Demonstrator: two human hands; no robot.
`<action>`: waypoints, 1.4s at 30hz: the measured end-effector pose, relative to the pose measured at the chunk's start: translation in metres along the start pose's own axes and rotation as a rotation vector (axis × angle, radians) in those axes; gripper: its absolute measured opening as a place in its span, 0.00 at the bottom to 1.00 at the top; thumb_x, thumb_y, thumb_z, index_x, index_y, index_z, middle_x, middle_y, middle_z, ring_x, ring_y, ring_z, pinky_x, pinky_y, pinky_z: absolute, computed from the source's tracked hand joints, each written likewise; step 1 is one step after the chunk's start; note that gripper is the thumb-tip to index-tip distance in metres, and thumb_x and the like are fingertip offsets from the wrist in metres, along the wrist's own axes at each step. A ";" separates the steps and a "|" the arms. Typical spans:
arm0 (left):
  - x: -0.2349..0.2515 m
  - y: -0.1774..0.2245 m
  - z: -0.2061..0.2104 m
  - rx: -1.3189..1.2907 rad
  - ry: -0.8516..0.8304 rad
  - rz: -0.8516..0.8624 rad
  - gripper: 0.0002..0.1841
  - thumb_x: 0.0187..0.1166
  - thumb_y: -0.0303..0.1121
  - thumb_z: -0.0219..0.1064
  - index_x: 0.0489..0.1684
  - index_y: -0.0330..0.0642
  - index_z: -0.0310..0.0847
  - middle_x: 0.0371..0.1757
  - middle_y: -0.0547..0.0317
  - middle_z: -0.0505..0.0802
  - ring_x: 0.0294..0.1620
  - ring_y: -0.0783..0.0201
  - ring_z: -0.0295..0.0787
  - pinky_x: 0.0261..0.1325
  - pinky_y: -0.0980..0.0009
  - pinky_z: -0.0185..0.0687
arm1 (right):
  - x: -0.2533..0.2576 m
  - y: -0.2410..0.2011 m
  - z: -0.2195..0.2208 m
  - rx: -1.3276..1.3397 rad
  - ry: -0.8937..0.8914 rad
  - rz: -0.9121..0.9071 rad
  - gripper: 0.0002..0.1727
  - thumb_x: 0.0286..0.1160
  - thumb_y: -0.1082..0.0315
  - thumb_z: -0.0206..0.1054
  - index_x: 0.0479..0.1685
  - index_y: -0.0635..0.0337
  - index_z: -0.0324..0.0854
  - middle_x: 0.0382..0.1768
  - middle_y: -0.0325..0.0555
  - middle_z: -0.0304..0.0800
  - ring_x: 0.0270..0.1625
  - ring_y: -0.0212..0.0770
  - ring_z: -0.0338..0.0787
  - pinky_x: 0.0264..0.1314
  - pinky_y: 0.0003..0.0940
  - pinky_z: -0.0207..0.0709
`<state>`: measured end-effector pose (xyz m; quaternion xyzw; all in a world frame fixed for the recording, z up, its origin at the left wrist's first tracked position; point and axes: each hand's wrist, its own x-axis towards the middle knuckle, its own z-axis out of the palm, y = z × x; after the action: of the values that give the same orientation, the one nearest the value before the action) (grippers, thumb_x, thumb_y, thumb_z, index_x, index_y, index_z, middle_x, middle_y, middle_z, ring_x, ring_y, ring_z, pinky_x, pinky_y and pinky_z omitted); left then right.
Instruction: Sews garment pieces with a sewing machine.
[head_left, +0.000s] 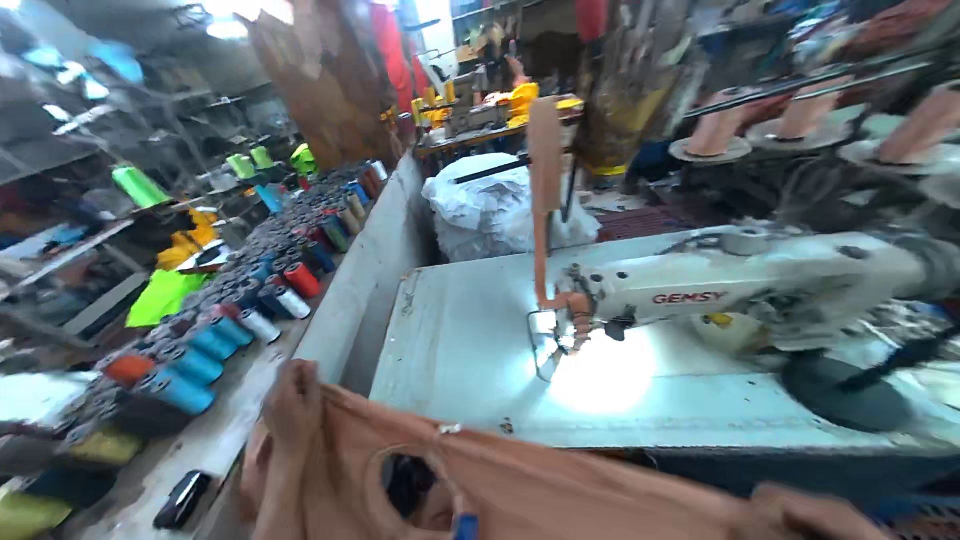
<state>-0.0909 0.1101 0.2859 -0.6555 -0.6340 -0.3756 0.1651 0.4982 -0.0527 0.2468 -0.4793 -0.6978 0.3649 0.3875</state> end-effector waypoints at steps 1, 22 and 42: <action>-0.001 0.020 0.033 -0.026 -0.140 0.065 0.24 0.85 0.46 0.60 0.60 0.29 0.82 0.39 0.37 0.93 0.39 0.40 0.93 0.44 0.39 0.87 | -0.004 0.015 -0.024 -0.084 0.211 -0.025 0.13 0.72 0.62 0.74 0.36 0.66 0.83 0.27 0.37 0.84 0.29 0.23 0.81 0.32 0.24 0.78; -0.076 0.264 0.227 -0.353 -0.871 0.358 0.27 0.91 0.43 0.50 0.84 0.40 0.71 0.88 0.50 0.73 0.90 0.56 0.65 0.92 0.58 0.55 | 0.103 0.140 0.005 -0.722 0.436 0.477 0.21 0.79 0.50 0.65 0.62 0.50 0.89 0.57 0.55 0.94 0.52 0.63 0.94 0.50 0.69 0.83; -0.074 0.259 0.239 -0.387 -0.728 0.444 0.33 0.69 0.21 0.58 0.82 0.39 0.74 0.85 0.54 0.77 0.88 0.58 0.68 0.93 0.57 0.52 | 0.199 0.041 0.101 -0.712 -0.098 0.511 0.29 0.85 0.60 0.50 0.84 0.55 0.69 0.66 0.59 0.89 0.66 0.62 0.89 0.64 0.62 0.79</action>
<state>0.2306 0.1865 0.1426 -0.8832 -0.4135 -0.1881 -0.1169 0.3758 0.1341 0.2053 -0.7223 -0.6567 0.2078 0.0620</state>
